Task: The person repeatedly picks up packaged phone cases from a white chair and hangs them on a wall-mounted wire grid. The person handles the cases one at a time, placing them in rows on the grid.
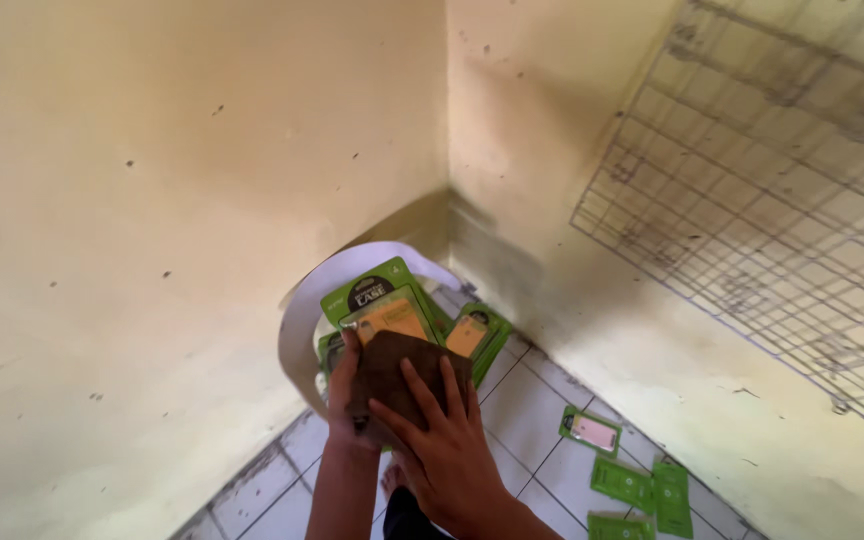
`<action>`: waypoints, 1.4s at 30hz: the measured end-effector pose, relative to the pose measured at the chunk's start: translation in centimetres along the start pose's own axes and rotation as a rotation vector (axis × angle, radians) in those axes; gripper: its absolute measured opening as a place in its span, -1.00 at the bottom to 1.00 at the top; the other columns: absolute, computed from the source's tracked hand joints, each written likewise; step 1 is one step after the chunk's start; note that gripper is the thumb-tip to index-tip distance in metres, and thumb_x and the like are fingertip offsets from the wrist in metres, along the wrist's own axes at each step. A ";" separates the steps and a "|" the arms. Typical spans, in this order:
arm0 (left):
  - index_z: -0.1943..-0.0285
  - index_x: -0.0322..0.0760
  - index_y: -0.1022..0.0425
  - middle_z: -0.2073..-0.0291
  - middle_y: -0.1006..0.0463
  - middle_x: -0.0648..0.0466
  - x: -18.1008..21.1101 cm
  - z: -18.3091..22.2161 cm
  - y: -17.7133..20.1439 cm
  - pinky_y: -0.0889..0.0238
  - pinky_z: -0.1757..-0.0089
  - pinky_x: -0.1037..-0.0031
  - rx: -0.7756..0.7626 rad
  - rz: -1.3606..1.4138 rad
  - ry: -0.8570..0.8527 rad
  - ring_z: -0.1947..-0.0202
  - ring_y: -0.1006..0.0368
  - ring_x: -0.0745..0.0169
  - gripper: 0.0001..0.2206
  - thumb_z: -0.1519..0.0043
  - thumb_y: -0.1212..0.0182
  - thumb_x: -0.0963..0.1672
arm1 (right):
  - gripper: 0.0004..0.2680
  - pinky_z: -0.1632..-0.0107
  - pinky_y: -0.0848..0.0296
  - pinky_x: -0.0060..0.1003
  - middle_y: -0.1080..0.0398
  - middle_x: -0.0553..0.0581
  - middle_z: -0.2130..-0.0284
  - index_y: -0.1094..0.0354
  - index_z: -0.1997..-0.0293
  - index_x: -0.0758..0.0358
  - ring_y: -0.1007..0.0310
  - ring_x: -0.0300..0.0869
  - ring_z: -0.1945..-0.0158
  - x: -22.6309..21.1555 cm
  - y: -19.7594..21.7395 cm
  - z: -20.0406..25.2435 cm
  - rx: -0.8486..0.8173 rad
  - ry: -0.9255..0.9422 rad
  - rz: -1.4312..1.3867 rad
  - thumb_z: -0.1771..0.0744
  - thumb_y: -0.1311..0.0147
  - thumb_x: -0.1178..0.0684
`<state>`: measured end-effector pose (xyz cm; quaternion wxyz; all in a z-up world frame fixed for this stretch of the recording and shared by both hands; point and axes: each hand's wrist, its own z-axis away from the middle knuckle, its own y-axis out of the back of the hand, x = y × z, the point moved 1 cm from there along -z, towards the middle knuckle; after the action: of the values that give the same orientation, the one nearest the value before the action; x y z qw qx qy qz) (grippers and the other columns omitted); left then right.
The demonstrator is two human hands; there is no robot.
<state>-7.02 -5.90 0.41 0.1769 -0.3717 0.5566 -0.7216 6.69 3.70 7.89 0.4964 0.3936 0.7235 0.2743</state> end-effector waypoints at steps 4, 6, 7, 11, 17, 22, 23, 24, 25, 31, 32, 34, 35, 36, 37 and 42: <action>-0.38 -0.30 -0.32 -0.18 -0.49 -0.14 2.0 -0.9 1.5 -0.39 -0.07 0.16 0.201 -0.075 0.014 -0.10 -0.47 -0.10 -0.47 -0.45 0.21 0.11 | -0.64 -0.41 0.10 0.33 0.10 0.33 -0.50 -0.39 -0.30 -0.03 0.40 0.51 -0.52 0.1 -0.8 0.9 -0.081 -0.041 -0.245 -0.32 -0.14 0.12; -0.38 -0.30 -0.33 -0.20 -0.49 -0.11 2.8 -1.4 2.4 -0.38 -0.10 0.17 0.254 -0.047 0.034 -0.13 -0.46 -0.07 -0.48 -0.45 0.23 0.10 | -0.63 -0.41 0.04 0.28 0.09 0.31 -0.50 -0.43 -0.28 -0.02 0.39 0.48 -0.53 1.1 -1.0 1.3 -0.122 -0.026 -0.293 -0.31 -0.16 0.15; -0.38 -0.30 -0.32 -0.21 -0.49 -0.11 2.9 -1.7 2.8 -0.37 -0.12 0.17 0.282 -0.017 0.012 -0.15 -0.45 -0.06 -0.48 -0.45 0.24 0.09 | -0.63 -0.41 0.00 0.26 0.08 0.30 -0.50 -0.45 -0.26 -0.02 0.39 0.47 -0.53 1.8 -1.3 1.5 -0.138 -0.020 -0.314 -0.30 -0.16 0.17; -0.40 -0.29 -0.30 -0.24 -0.46 -0.07 3.3 -1.9 5.4 -0.32 -0.16 0.17 0.354 0.010 -0.085 -0.20 -0.41 -0.03 -0.50 -0.47 0.26 0.07 | -0.64 -0.40 -0.10 0.15 0.08 0.28 -0.49 -0.46 -0.22 -0.04 0.27 0.33 -0.54 5.4 -5.2 2.9 -0.191 -0.135 -0.360 -0.28 -0.17 0.18; -0.41 -0.25 -0.27 -0.22 -0.47 -0.05 6.8 -0.4 12.0 -0.33 -0.11 0.17 0.468 -0.092 -0.150 -0.16 -0.43 -0.01 -0.49 -0.45 0.27 0.09 | -0.65 -0.12 -0.50 -0.14 -0.46 0.25 -0.07 -0.13 -0.35 0.10 -0.55 0.03 -0.11 17.2 -19.4 5.9 -0.161 -0.900 -0.800 -0.41 0.10 -0.12; -0.38 -0.27 -0.30 -0.16 -0.49 -0.07 9.1 0.4 19.1 -0.38 -0.06 0.15 0.706 -0.182 -0.023 -0.11 -0.46 -0.04 -0.47 -0.42 0.23 0.11 | -0.55 -0.07 -0.45 0.00 -0.49 0.42 0.13 -0.36 -0.15 0.32 -0.50 0.19 0.03 27.0 -31.3 5.6 -0.431 -1.183 -0.553 -0.44 0.25 -0.31; -0.37 -0.28 -0.31 -0.15 -0.50 -0.09 9.3 0.3 20.3 -0.39 -0.04 0.15 0.780 -0.216 0.034 -0.09 -0.47 -0.05 -0.46 -0.41 0.23 0.11 | -0.55 -0.11 -0.39 0.01 -0.38 0.42 0.04 -0.36 -0.17 0.31 -0.41 0.20 -0.03 27.9 -33.4 4.9 -0.374 -1.063 -0.498 -0.43 0.25 -0.31; -0.36 -0.29 -0.32 -0.12 -0.51 -0.09 9.4 0.2 21.4 -0.40 -0.02 0.17 0.793 -0.228 0.094 -0.05 -0.48 -0.04 -0.46 -0.41 0.23 0.11 | -0.54 -0.15 -0.33 0.01 -0.28 0.41 -0.04 -0.36 -0.19 0.30 -0.32 0.21 -0.09 28.6 -35.5 3.7 -0.320 -0.941 -0.442 -0.43 0.25 -0.32; -0.35 -0.29 -0.34 -0.10 -0.53 -0.10 9.4 -0.2 22.4 -0.40 0.01 0.18 0.808 -0.239 0.153 -0.02 -0.48 -0.04 -0.46 -0.41 0.24 0.12 | -0.54 -0.20 -0.27 0.01 -0.18 0.39 -0.12 -0.36 -0.20 0.30 -0.24 0.21 -0.15 29.2 -37.4 2.6 -0.270 -0.817 -0.386 -0.42 0.24 -0.32; -0.36 -0.32 -0.38 -0.09 -0.59 -0.14 11.3 -1.4 26.8 -0.42 0.00 0.26 0.950 -0.521 0.399 -0.01 -0.53 0.00 -0.42 -0.40 0.30 0.12 | -0.53 -0.19 -0.27 0.07 -0.16 0.36 -0.13 -0.46 -0.03 0.26 -0.22 0.19 -0.19 31.4 -47.0 -4.5 -0.596 -0.874 -0.085 -0.42 0.28 -0.36; -0.36 -0.34 -0.38 -0.08 -0.58 -0.16 11.7 -1.6 27.2 -0.41 0.00 0.23 0.927 -0.511 0.421 -0.01 -0.52 -0.01 -0.40 -0.40 0.31 0.12 | -0.54 -0.15 -0.31 0.07 -0.23 0.40 -0.05 -0.45 0.01 0.33 -0.27 0.21 -0.12 31.8 -48.0 -5.5 -0.617 -0.871 -0.142 -0.45 0.25 -0.34; -0.36 -0.33 -0.37 -0.08 -0.58 -0.15 12.7 -1.6 27.7 -0.41 -0.01 0.25 0.905 -0.527 0.473 -0.01 -0.52 0.01 -0.40 -0.40 0.30 0.13 | -0.53 -0.08 -0.40 0.06 -0.38 0.45 0.11 -0.44 0.08 0.46 -0.40 0.22 0.02 32.0 -49.2 -6.7 -0.651 -0.865 -0.257 -0.50 0.19 -0.29; -0.36 -0.33 -0.37 -0.09 -0.58 -0.14 13.2 -1.9 28.0 -0.41 -0.01 0.26 0.899 -0.545 0.496 -0.02 -0.52 0.03 -0.40 -0.40 0.30 0.13 | -0.61 -0.04 -0.43 0.06 -0.42 0.44 0.16 -0.43 0.08 0.43 -0.44 0.23 0.05 32.1 -49.5 -7.2 -0.581 -0.859 -0.281 -0.45 0.08 -0.23; -0.37 -0.33 -0.37 -0.09 -0.58 -0.13 13.7 -2.1 28.2 -0.40 -0.02 0.27 0.892 -0.562 0.520 -0.02 -0.52 0.04 -0.40 -0.40 0.30 0.13 | -0.68 0.01 -0.45 0.06 -0.45 0.42 0.21 -0.42 0.08 0.41 -0.48 0.24 0.08 32.2 -49.5 -7.5 -0.511 -0.852 -0.304 -0.40 -0.03 -0.16; -0.37 -0.33 -0.36 -0.09 -0.58 -0.13 14.3 -2.5 28.4 -0.40 -0.02 0.29 0.881 -0.586 0.541 -0.03 -0.52 0.05 -0.41 -0.40 0.30 0.13 | -0.73 0.05 -0.47 0.06 -0.49 0.41 0.26 -0.41 0.08 0.38 -0.52 0.26 0.10 32.4 -49.3 -7.8 -0.436 -0.844 -0.324 -0.35 -0.13 -0.10; -0.38 -0.31 -0.35 -0.11 -0.58 -0.09 15.6 -3.6 28.9 -0.38 -0.04 0.34 0.821 -0.661 0.626 -0.05 -0.51 0.12 -0.41 -0.40 0.29 0.13 | -0.67 0.09 -0.49 0.05 -0.52 0.40 0.22 -0.39 -0.13 0.28 -0.53 0.24 0.15 33.3 -45.8 -6.3 -0.105 -0.859 -0.282 -0.24 -0.16 0.13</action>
<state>-24.59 -23.11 -21.69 -0.0995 -0.1965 0.1136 -0.9688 -19.39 7.02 -42.64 0.8033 0.3435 0.4837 0.0523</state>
